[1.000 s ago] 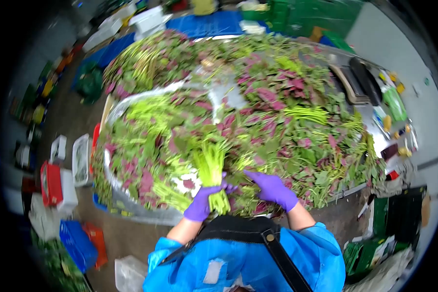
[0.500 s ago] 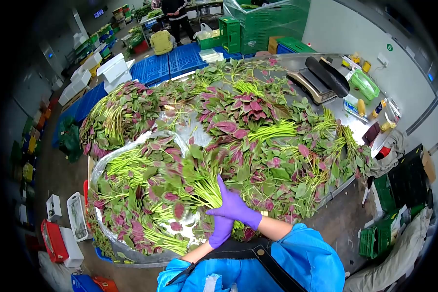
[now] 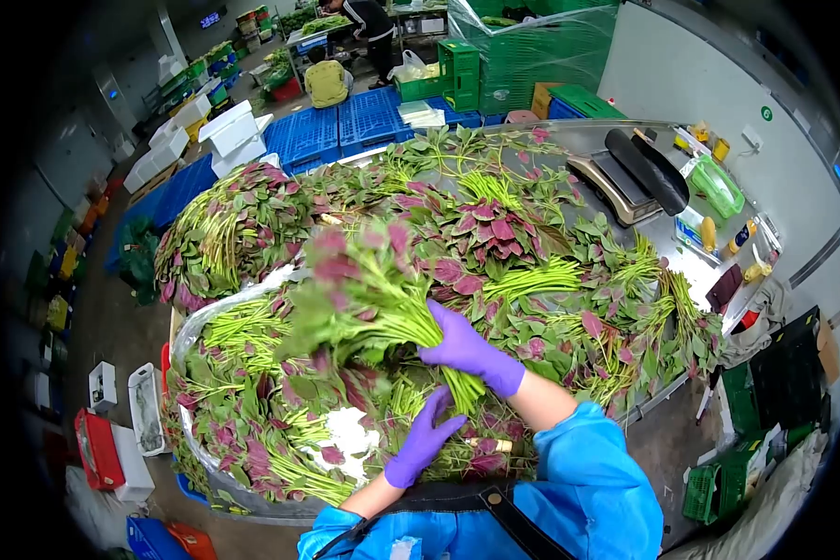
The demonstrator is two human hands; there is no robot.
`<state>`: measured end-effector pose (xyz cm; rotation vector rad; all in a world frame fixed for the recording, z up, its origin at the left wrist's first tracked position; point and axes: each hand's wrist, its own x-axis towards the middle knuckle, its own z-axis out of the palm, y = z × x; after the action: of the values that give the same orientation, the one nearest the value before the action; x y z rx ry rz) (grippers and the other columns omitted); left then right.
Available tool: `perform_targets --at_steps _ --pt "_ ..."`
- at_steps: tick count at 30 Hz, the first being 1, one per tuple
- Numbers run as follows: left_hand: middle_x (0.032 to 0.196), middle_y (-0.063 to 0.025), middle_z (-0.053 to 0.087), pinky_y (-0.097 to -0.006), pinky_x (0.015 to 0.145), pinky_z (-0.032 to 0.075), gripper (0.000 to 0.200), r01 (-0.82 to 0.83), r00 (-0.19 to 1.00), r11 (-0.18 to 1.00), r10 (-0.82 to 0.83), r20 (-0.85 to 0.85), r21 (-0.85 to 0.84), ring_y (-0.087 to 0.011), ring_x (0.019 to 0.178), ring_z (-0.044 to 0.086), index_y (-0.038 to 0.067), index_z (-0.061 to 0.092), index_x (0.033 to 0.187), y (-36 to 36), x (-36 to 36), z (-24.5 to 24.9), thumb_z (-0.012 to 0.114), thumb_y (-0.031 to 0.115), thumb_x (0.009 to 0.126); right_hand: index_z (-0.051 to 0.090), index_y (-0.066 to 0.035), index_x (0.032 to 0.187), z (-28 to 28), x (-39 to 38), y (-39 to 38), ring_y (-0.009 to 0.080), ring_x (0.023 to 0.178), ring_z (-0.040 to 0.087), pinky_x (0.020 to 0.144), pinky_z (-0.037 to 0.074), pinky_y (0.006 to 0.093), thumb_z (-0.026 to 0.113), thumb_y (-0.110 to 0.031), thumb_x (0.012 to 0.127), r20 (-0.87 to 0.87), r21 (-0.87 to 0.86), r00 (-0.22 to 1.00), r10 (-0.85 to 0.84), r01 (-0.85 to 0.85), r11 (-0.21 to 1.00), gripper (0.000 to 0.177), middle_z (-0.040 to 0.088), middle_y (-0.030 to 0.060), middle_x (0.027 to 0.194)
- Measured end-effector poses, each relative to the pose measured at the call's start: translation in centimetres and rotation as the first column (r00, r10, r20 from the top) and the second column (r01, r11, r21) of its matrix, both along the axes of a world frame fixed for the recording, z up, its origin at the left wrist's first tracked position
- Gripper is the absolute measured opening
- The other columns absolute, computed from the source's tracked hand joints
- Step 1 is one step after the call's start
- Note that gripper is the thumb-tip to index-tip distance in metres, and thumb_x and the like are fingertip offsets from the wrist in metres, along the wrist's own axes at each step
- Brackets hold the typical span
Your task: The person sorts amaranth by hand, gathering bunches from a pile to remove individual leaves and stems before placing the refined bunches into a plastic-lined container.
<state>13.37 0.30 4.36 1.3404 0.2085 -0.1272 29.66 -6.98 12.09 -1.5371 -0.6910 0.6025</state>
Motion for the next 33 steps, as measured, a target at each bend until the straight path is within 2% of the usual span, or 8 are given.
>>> perform_targets --at_steps 2,4,6,10,18,24,27,33 --pt "0.129 -0.0162 0.042 -0.0327 0.101 0.032 0.057 0.060 0.998 0.997 -0.060 -0.001 -0.042 -0.0218 0.121 0.040 -0.002 0.034 0.129 0.5 -1.1 -1.6 0.062 0.010 0.081 0.035 -0.006 0.131 -7.6 4.2 1.2 0.0193 0.101 0.054 0.088 0.042 0.0296 0.066 -0.014 0.062 0.286 -0.167 0.958 -0.011 0.061 0.984 0.076 0.052 0.0172 0.119" --pt "0.124 -0.0144 0.048 -0.0304 0.098 0.036 0.049 0.155 0.954 0.974 -0.191 -0.229 -0.167 -0.0203 0.117 0.044 -0.002 0.040 0.125 0.9 -2.1 -0.7 0.060 0.008 0.082 0.048 0.001 0.112 -14.6 8.7 1.8 0.0337 0.085 0.061 0.073 0.049 0.0363 0.067 -0.020 0.060 0.508 -0.621 0.659 0.555 -0.166 0.766 0.059 0.060 0.0238 0.096" --pt "0.121 -0.0131 0.051 -0.0283 0.096 0.038 0.044 0.149 0.964 0.977 -0.178 -0.196 -0.152 -0.0184 0.114 0.047 -0.002 0.042 0.124 1.6 -3.0 -1.7 0.058 0.006 0.083 0.046 0.000 0.116 -2.9 8.6 0.8 0.0363 0.077 0.060 0.067 0.048 0.0409 0.063 -0.018 0.059 0.396 -0.775 0.742 0.541 -0.046 0.630 0.062 0.060 0.0242 0.087" --pt "0.119 -0.0144 0.052 -0.0281 0.096 0.039 0.040 -0.056 0.965 0.971 -0.007 -0.261 -0.234 -0.0181 0.110 0.050 -0.004 0.042 0.122 2.7 -3.6 -2.5 0.053 0.001 0.084 0.016 -0.005 0.138 3.5 14.5 0.9 0.0366 0.080 0.059 0.070 0.048 0.0421 0.064 -0.015 0.057 0.483 -0.682 0.711 0.511 -0.060 0.729 0.095 0.060 0.0246 0.089" --pt "0.116 -0.0132 0.055 -0.0267 0.096 0.038 0.034 -0.187 0.942 0.961 0.117 -0.313 -0.205 -0.0171 0.109 0.051 -0.005 0.045 0.118 3.9 -1.7 -2.9 0.051 0.001 0.085 0.016 -0.022 0.140 7.6 29.9 2.1 0.0369 0.076 0.059 0.069 0.047 0.0415 0.063 -0.008 0.059 0.853 -0.205 0.520 0.044 0.257 0.945 0.094 0.060 0.0225 0.084" --pt "0.103 -0.0044 0.061 -0.0219 0.080 0.042 0.029 -0.250 0.904 0.962 0.192 -0.383 -0.108 -0.0114 0.090 0.054 0.004 0.052 0.115 5.1 -0.3 -4.8 0.053 0.014 0.087 0.025 -0.024 0.136 -6.0 40.7 -0.7 0.0352 0.077 0.060 0.070 0.047 0.0429 0.051 0.000 0.074 0.815 -0.579 0.385 0.433 0.545 0.607 0.071 0.061 0.0204 0.085" --pt "0.098 -0.0017 0.061 -0.0206 0.069 0.044 0.028 -0.306 0.853 0.945 0.217 -0.474 -0.118 -0.0085 0.077 0.052 0.004 0.055 0.112 5.4 0.1 -6.0 0.055 0.015 0.086 0.031 -0.026 0.133 -18.1 43.1 -4.2 0.0320 0.077 0.061 0.077 0.046 0.0430 0.039 -0.008 0.085 0.752 -0.659 0.528 0.396 0.586 0.471 0.051 0.062 0.0162 0.085" --pt "0.103 -0.0060 0.060 -0.0227 0.081 0.041 0.028 -0.299 0.864 0.939 0.190 -0.467 -0.170 -0.0127 0.091 0.052 0.002 0.053 0.113 5.2 0.3 -5.1 0.054 0.009 0.086 0.027 -0.024 0.136 -12.0 40.5 -4.1 0.0319 0.092 0.059 0.085 0.042 0.0452 0.055 -0.006 0.075 0.672 -0.729 0.525 0.522 0.593 0.343 0.069 0.059 0.0194 0.099"
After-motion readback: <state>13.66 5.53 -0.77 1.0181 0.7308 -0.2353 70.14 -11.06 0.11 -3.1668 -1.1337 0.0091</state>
